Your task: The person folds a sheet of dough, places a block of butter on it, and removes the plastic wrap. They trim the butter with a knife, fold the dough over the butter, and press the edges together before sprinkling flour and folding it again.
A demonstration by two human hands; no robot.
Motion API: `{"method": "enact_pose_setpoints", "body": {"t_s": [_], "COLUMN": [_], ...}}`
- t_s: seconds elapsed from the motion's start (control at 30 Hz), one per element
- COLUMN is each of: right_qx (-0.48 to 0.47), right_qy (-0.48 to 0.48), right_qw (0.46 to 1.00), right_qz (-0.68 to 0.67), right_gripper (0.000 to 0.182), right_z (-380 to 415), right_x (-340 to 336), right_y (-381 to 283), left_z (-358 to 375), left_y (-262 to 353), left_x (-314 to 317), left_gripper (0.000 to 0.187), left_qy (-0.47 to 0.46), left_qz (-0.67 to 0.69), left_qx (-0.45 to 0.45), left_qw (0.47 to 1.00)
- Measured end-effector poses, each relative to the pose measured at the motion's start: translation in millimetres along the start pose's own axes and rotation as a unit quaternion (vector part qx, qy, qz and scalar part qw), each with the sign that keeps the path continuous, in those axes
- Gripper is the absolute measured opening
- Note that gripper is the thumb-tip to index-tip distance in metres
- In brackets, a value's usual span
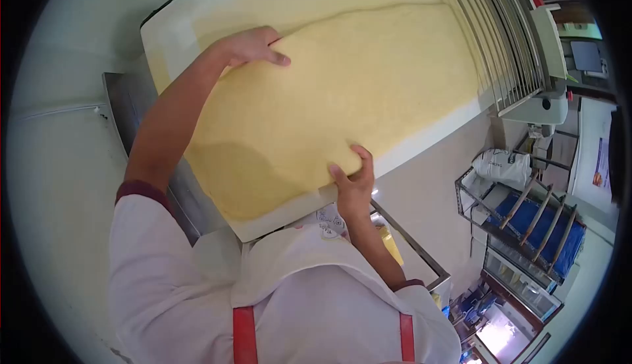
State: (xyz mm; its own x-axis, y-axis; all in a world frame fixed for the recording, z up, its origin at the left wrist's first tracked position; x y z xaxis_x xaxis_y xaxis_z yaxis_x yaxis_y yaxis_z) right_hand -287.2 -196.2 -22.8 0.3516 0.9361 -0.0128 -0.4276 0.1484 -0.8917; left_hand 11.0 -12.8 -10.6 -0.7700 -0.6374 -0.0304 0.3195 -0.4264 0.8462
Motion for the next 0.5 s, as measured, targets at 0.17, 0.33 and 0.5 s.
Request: {"method": "enact_pose_setpoints", "body": {"t_s": [0.17, 0.33, 0.5], "right_qx": [0.012, 0.055, 0.032], "right_qy": [0.063, -0.040, -0.021], "right_qw": [0.998, 0.991, 0.999], "right_qz": [0.012, 0.117, 0.038], "right_gripper": [0.057, 0.055, 0.052], "right_z": [10, 22, 40], "right_x": [-5, 31, 30], "right_y": [5, 3, 18], "left_z": [-18, 34, 46], "left_y": [-28, -45, -30], "left_x": [-1, -14, -21], "left_gripper": [0.044, 0.035, 0.032], "left_qy": [0.023, -0.013, 0.027], "left_qz": [0.159, -0.030, 0.007], "left_qx": [0.004, -0.008, -0.009], "left_qw": [0.987, 0.999, 1.000]}}
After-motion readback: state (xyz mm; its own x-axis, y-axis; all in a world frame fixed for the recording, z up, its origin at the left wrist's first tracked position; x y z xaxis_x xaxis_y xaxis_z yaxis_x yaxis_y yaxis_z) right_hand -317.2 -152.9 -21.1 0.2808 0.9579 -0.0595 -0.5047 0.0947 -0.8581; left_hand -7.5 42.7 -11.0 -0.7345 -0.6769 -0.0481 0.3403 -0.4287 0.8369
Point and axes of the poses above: each hand's wrist, its own z-axis away from the middle knuckle, its own x-axis out of the palm, y = z × x, the point moved 2 cm from there along -z, towards the middle knuckle, and after that the axes turned 12 degrees about z, right-handed, at the moved point
